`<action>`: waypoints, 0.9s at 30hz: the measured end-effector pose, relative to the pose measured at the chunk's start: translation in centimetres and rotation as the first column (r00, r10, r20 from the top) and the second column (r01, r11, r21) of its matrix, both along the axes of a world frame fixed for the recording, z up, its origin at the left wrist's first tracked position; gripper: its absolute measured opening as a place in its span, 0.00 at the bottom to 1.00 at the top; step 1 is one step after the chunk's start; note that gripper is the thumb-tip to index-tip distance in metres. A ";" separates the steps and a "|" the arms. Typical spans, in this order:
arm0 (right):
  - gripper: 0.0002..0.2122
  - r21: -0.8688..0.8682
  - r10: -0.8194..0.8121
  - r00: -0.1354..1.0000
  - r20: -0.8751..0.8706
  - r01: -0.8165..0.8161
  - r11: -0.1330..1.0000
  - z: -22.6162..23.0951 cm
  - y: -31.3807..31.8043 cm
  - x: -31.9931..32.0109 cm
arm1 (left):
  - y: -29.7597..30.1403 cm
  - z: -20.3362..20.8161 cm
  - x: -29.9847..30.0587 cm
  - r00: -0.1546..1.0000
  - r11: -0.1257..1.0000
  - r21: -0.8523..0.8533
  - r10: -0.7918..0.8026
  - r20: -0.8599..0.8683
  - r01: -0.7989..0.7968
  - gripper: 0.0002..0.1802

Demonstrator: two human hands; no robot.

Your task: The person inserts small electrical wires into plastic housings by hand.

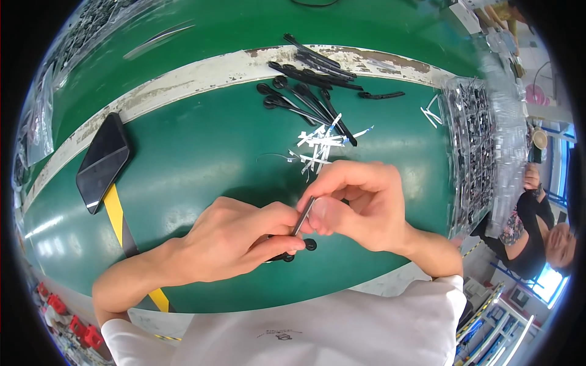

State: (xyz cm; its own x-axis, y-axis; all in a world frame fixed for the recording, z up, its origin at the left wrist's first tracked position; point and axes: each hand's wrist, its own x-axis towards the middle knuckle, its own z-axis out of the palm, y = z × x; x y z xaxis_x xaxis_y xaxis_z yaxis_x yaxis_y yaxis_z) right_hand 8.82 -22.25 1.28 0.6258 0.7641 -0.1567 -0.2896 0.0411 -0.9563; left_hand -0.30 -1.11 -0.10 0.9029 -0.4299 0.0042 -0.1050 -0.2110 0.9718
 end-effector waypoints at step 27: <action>0.09 -0.228 0.133 0.980 -0.146 -0.164 0.960 1.5 0.8 -0.2 | 0.1 0.2 0.3 0.998 1.000 0.019 0.001 0.060 -0.002 0.05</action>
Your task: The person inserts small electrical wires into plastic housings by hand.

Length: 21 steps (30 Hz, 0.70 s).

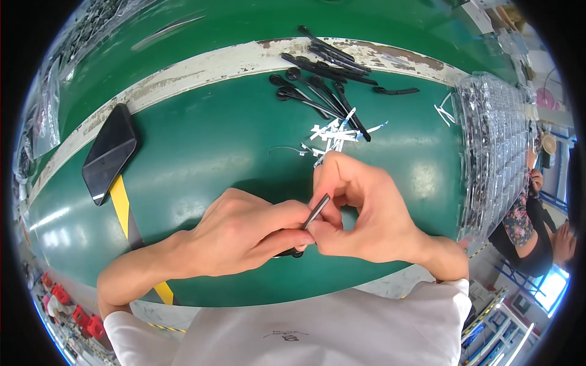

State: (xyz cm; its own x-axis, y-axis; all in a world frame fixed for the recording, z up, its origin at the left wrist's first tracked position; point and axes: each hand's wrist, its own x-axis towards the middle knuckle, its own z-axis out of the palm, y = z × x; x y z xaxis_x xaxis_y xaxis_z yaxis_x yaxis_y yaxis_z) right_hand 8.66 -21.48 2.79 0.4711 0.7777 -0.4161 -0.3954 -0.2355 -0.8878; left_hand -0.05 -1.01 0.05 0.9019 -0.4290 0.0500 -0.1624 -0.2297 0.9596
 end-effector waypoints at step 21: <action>0.06 0.105 -0.201 0.386 0.900 0.255 0.961 -0.8 -1.7 5.3 | 0.3 1.3 -0.4 0.928 0.957 -0.124 0.216 -0.302 -0.263 0.22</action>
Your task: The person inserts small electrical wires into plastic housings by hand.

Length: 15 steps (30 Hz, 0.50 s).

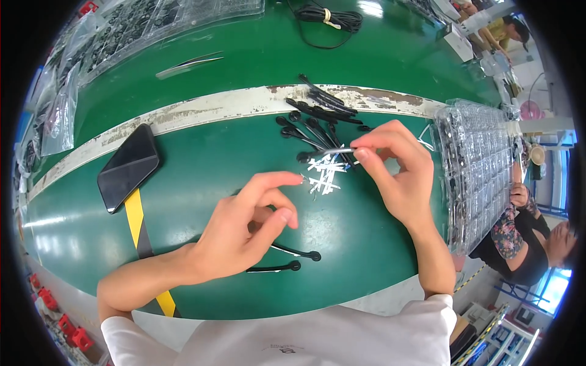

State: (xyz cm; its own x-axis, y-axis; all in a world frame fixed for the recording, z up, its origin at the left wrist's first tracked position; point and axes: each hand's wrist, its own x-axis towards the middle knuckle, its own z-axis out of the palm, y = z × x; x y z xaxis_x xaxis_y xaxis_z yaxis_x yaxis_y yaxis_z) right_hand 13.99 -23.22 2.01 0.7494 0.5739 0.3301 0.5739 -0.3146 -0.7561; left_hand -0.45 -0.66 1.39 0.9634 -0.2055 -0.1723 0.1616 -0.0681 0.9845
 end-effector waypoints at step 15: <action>0.09 -0.315 0.281 0.906 0.316 -0.180 0.932 0.3 0.0 0.1 | -0.4 -0.3 -0.2 0.993 0.994 0.103 0.020 0.119 -0.033 0.12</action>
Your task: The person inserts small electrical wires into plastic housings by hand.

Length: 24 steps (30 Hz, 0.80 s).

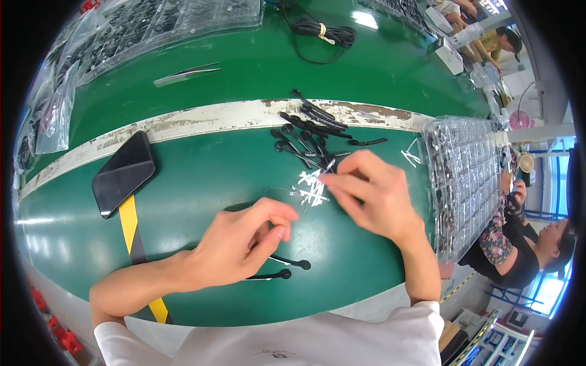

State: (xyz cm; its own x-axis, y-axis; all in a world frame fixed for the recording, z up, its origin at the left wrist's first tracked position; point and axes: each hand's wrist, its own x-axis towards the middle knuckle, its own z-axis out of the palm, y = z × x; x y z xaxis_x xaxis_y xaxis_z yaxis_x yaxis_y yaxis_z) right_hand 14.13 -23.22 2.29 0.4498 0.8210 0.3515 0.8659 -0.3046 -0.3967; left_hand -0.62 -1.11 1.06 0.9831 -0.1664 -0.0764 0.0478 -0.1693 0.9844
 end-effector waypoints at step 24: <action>0.05 -0.119 -0.310 0.943 0.118 0.324 0.939 0.8 -3.1 4.4 | -0.4 -0.7 0.0 0.988 0.986 0.164 -0.017 0.155 -0.009 0.07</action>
State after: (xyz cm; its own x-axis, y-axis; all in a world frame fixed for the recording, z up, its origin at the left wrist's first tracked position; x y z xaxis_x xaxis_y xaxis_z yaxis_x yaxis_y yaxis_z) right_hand 18.51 -26.28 3.07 0.6639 0.6840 0.3023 0.7477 -0.6142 -0.2525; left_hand -0.62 -1.54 0.34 0.9845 -0.1681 0.0506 -0.1043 -0.3284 0.9388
